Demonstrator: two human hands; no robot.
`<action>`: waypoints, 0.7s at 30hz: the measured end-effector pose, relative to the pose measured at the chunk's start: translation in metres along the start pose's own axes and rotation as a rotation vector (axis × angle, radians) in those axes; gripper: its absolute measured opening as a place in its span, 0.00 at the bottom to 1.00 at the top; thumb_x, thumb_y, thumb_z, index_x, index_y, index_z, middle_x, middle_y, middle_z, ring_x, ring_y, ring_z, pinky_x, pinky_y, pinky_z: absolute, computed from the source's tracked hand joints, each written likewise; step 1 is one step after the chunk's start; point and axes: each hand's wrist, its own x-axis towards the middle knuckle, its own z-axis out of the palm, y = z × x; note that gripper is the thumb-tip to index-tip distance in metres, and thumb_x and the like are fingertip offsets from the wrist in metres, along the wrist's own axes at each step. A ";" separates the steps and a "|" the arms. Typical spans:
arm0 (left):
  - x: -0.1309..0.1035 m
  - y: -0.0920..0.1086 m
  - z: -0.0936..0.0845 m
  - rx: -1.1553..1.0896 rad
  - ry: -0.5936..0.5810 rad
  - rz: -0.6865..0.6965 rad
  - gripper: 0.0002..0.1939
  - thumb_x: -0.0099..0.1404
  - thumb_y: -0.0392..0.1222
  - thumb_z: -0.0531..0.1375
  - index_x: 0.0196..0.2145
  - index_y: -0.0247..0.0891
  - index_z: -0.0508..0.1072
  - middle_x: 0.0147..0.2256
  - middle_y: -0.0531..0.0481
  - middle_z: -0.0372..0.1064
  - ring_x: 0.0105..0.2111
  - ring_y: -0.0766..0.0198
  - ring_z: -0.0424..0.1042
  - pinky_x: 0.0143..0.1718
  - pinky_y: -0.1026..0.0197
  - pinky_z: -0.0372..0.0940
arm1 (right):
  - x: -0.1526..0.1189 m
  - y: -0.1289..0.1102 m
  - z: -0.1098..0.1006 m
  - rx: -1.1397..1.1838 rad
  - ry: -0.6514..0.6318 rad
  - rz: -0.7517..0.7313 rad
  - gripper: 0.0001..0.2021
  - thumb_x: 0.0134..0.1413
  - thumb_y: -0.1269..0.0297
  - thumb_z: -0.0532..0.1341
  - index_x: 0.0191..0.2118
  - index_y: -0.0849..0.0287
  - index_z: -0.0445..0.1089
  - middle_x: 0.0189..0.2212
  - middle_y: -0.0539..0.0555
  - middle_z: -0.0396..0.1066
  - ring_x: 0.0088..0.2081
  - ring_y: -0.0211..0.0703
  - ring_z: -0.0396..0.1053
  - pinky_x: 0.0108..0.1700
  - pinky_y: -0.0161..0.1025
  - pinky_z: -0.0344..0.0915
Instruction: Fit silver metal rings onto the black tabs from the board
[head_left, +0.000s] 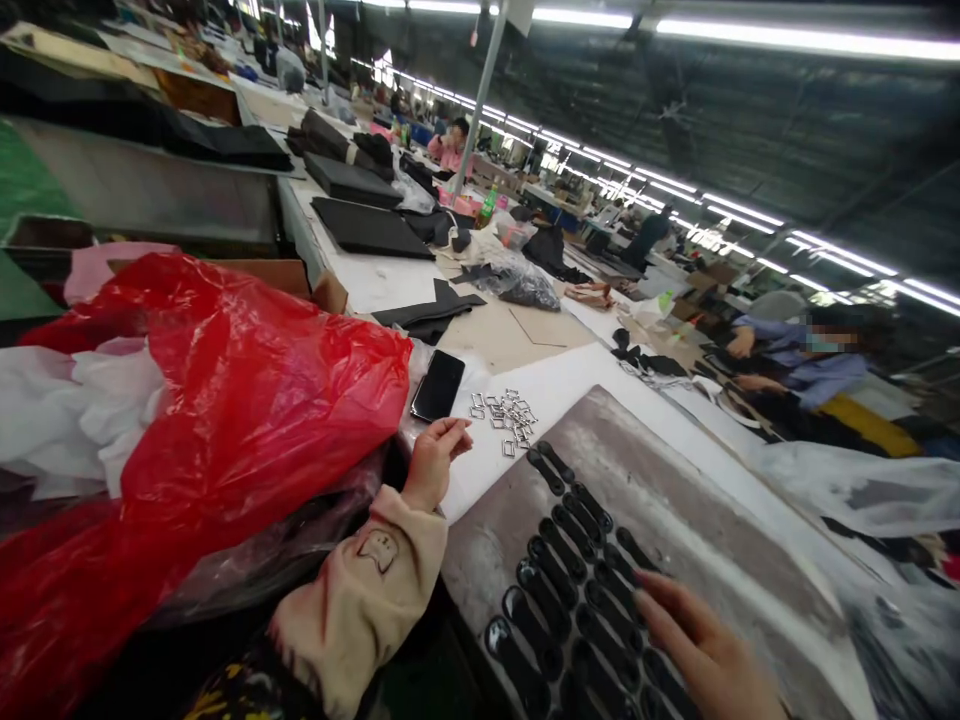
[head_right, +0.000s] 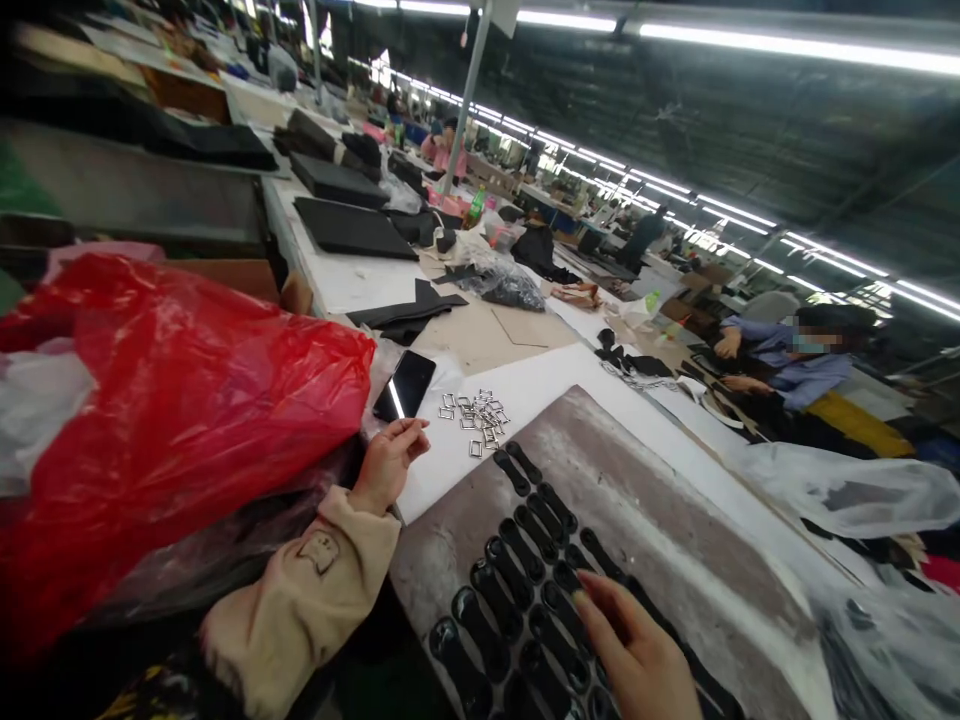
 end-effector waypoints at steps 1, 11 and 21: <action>0.002 0.000 -0.005 -0.012 0.016 -0.009 0.11 0.53 0.43 0.66 0.31 0.34 0.74 0.21 0.55 0.67 0.23 0.73 0.65 0.31 0.68 0.62 | 0.023 -0.016 0.013 -0.018 -0.034 -0.086 0.22 0.51 0.46 0.58 0.46 0.54 0.70 0.37 0.52 0.74 0.39 0.48 0.72 0.42 0.39 0.68; -0.002 0.007 -0.016 -0.162 0.088 -0.183 0.12 0.51 0.42 0.67 0.31 0.32 0.74 0.22 0.53 0.67 0.23 0.71 0.66 0.31 0.66 0.64 | 0.185 -0.088 0.111 -0.514 -0.160 -0.444 0.19 0.49 0.66 0.63 0.49 0.58 0.70 0.39 0.56 0.69 0.32 0.42 0.68 0.39 0.39 0.63; -0.003 0.009 -0.020 -0.278 0.105 -0.264 0.12 0.53 0.43 0.66 0.33 0.33 0.72 0.22 0.54 0.66 0.23 0.73 0.66 0.31 0.66 0.64 | 0.215 -0.095 0.132 -0.670 -0.200 -0.479 0.10 0.38 0.63 0.68 0.32 0.56 0.73 0.31 0.53 0.66 0.31 0.45 0.66 0.34 0.37 0.59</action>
